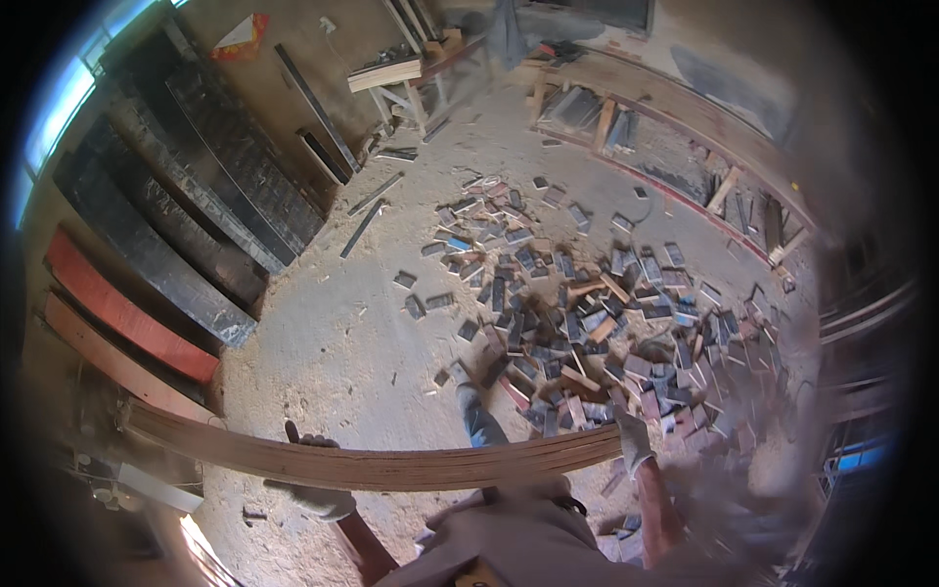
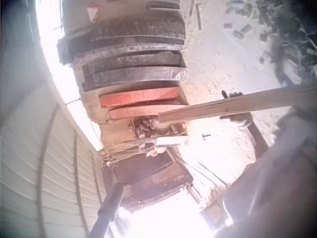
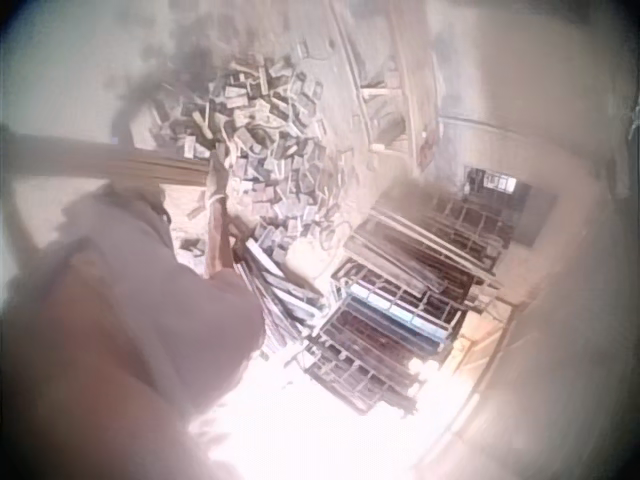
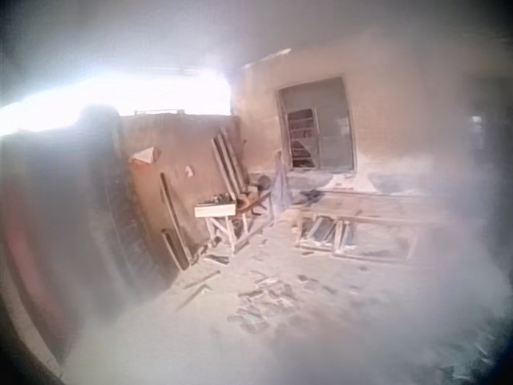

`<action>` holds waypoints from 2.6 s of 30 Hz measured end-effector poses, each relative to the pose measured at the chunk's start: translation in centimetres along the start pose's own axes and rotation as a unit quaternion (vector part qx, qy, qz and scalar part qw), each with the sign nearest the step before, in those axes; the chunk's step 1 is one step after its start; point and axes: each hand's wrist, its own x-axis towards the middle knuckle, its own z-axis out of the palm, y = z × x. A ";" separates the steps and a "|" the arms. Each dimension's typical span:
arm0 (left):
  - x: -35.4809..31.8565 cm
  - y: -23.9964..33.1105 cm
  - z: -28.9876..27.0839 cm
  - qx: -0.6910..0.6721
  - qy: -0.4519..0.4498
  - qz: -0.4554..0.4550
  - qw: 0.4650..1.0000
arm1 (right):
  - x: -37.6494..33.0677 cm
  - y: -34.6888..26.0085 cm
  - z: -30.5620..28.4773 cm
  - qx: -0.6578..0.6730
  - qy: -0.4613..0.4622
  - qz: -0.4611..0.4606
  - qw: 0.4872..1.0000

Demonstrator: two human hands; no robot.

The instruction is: The person picks up long metal strips from a pile on the floor, carries them to a workbench, and places them in a stack. The person repeats this process, gathering more strips and adding them to the pile on the bench.

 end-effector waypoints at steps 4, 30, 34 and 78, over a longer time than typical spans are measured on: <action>16.9 -3.2 -0.5 -0.011 -0.024 0.005 1.000 | 13.9 -6.6 9.8 0.022 -0.019 -0.092 0.995; 117.7 -46.2 9.7 0.153 -0.021 0.039 0.987 | 84.1 -63.0 50.8 0.173 0.002 0.033 0.984; 132.3 -54.4 15.9 0.118 -0.108 0.053 0.986 | 98.4 -74.9 56.4 0.178 -0.011 0.062 0.982; 239.6 -101.6 11.3 0.516 0.144 0.122 0.835 | 196.4 -118.1 78.9 -0.421 -0.165 0.002 0.892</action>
